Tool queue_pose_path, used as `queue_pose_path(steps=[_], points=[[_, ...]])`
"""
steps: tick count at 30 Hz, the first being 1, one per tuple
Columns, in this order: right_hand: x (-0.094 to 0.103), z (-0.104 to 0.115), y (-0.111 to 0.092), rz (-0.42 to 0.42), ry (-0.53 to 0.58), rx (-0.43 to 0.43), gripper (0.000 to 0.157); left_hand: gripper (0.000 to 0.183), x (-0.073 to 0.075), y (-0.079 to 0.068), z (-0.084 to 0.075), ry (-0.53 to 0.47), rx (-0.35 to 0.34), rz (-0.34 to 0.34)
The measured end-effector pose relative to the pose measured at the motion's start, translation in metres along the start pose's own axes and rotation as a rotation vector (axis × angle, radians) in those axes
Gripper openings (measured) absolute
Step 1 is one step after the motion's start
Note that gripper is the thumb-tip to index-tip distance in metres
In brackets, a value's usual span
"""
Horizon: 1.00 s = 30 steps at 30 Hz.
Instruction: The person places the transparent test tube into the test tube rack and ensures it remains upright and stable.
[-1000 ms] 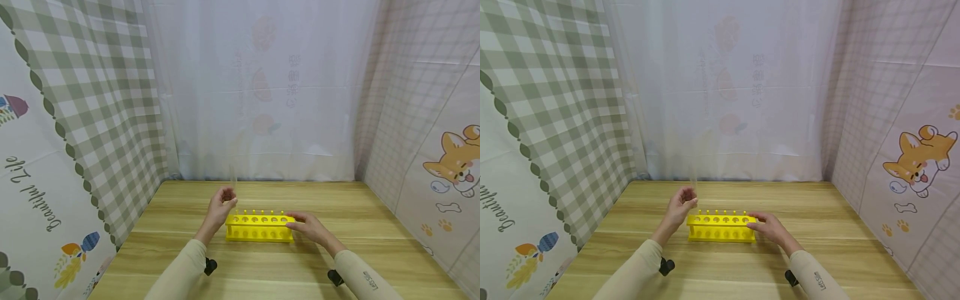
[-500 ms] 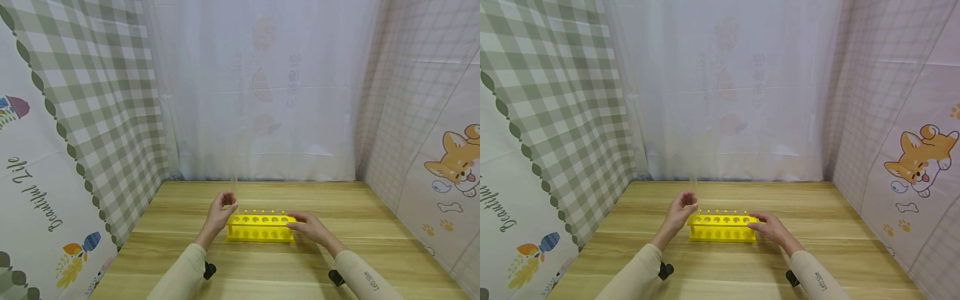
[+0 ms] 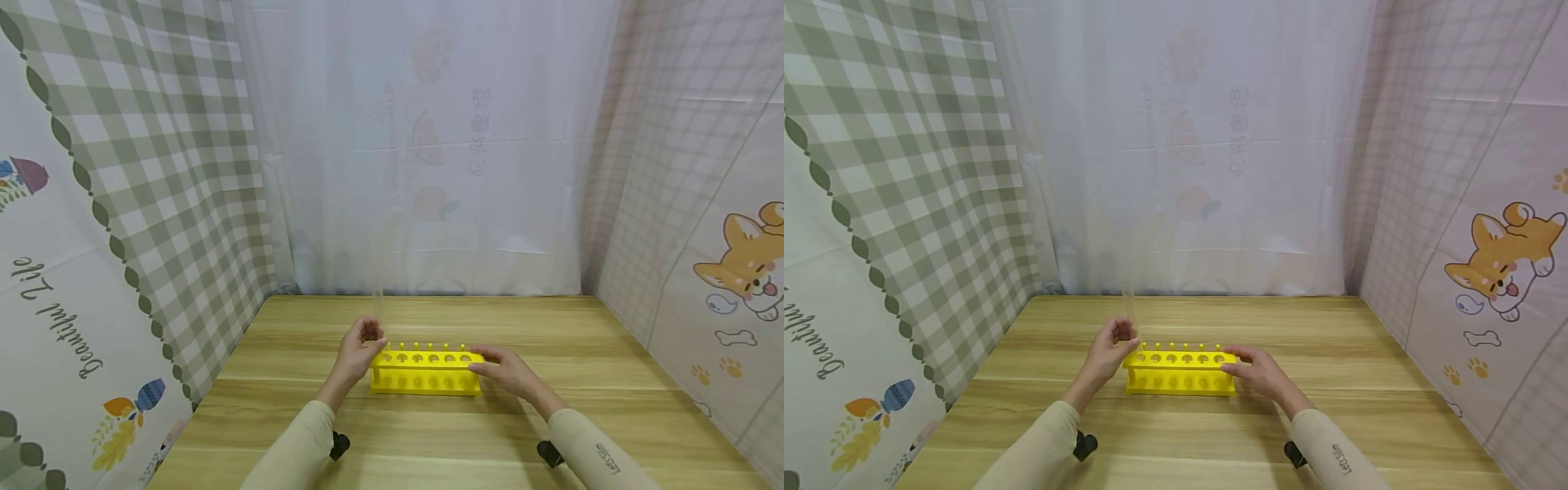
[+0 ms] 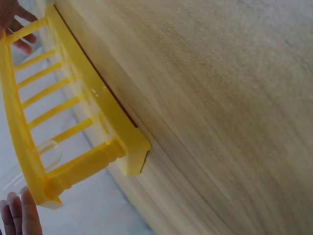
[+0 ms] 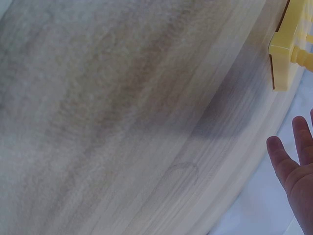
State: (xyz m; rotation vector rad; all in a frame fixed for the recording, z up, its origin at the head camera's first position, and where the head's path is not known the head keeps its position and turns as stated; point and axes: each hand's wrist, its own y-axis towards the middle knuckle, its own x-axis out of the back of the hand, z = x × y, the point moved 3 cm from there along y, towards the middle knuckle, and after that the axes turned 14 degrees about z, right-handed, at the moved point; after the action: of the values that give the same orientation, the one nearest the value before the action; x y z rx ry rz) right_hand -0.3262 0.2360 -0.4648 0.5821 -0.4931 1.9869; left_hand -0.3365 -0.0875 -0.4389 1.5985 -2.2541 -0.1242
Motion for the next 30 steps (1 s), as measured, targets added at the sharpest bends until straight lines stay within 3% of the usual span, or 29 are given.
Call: queue_pose_path(steps=[30], points=[[0.0,0.0,0.0,-0.002,0.005,-0.002,0.05,0.028,-0.006,-0.01,0.017,0.188,0.046,0.014]])
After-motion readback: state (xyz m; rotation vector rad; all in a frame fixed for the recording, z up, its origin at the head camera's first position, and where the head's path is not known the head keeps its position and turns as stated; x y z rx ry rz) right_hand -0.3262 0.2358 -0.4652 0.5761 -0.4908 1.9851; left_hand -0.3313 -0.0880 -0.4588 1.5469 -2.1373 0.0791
